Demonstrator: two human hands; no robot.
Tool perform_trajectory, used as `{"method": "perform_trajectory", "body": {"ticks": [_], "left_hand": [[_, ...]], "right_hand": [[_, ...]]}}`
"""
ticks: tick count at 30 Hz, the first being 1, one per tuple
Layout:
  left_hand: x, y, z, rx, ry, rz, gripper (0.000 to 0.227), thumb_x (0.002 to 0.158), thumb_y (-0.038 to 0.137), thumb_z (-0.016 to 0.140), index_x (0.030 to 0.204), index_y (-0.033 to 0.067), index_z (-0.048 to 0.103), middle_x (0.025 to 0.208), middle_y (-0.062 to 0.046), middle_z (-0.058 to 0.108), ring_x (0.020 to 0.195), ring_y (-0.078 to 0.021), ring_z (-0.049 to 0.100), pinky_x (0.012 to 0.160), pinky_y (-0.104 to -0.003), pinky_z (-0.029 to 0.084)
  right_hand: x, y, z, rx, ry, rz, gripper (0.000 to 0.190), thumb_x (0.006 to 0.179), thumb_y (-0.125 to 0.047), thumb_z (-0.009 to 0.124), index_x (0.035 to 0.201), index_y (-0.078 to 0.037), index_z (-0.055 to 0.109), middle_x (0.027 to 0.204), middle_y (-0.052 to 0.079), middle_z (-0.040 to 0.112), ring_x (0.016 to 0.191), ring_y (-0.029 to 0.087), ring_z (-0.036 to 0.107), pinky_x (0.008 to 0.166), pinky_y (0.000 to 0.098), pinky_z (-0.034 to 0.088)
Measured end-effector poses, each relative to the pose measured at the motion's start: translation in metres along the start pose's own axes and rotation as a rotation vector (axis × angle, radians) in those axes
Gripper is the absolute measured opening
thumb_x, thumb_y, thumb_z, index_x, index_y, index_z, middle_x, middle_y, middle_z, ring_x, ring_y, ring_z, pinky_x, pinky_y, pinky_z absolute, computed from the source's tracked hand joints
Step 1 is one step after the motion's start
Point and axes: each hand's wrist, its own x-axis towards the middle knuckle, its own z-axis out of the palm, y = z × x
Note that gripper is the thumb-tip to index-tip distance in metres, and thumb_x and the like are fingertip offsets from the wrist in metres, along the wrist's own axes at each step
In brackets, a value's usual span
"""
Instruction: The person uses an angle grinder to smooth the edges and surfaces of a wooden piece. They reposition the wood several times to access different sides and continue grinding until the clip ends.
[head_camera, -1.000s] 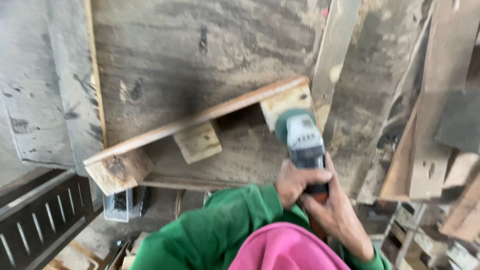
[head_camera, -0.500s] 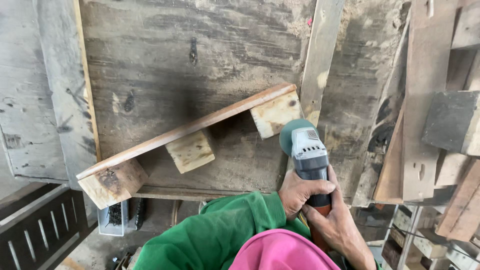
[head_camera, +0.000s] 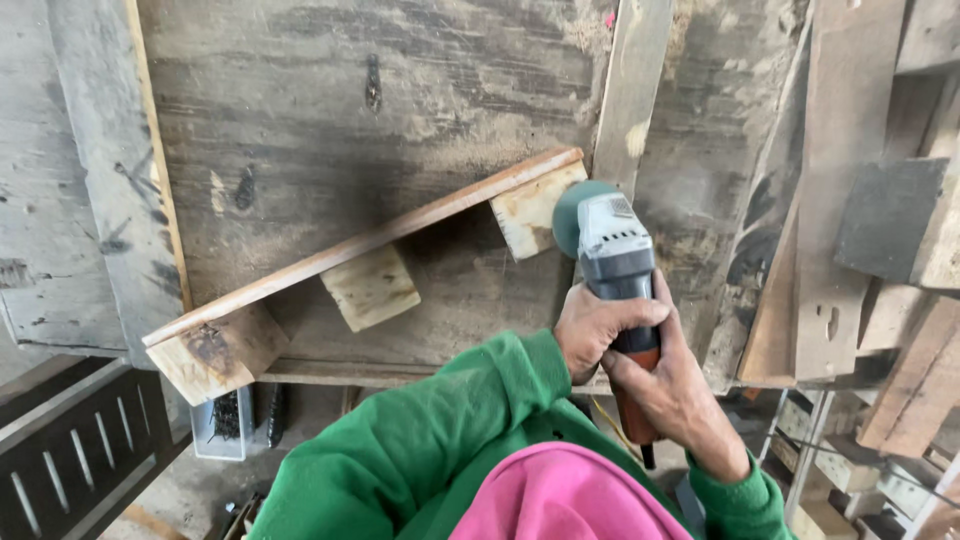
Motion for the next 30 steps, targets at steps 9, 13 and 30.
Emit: {"method": "perform_trajectory", "body": {"ticks": [9,13,30], "left_hand": [[0.01,0.014,0.0,-0.012,0.006,-0.006,0.028,0.08,0.011,0.082,0.104,0.0003,0.072,0.094,-0.006,0.072,0.081,-0.0159,0.068,0.077,-0.036,0.058],[0.0,0.011,0.005,0.009,0.027,0.025,0.028,0.079,0.01,0.082,0.104,0.0019,0.073,0.093,-0.005,0.072,0.084,-0.015,0.069,0.081,-0.035,0.058],[-0.005,-0.016,0.0,0.086,0.013,-0.048,0.028,0.081,0.012,0.081,0.103,-0.0023,0.073,0.093,-0.008,0.073,0.083,-0.0184,0.069,0.079,-0.037,0.058]], "right_hand": [[0.012,-0.01,-0.001,-0.004,-0.001,0.048,0.107,0.078,-0.017,0.071,0.166,-0.013,0.01,0.142,0.018,0.054,0.123,0.027,0.059,0.098,0.0396,0.052],[0.001,-0.01,0.003,-0.009,-0.031,-0.12,0.108,0.079,-0.013,0.073,0.163,-0.009,0.006,0.147,0.018,0.047,0.132,0.025,0.053,0.105,0.0379,0.047],[-0.014,0.025,0.008,0.15,0.058,-0.085,0.104,0.081,-0.013,0.071,0.165,-0.01,0.011,0.147,0.019,0.05,0.128,0.024,0.054,0.103,0.0373,0.047]]}}
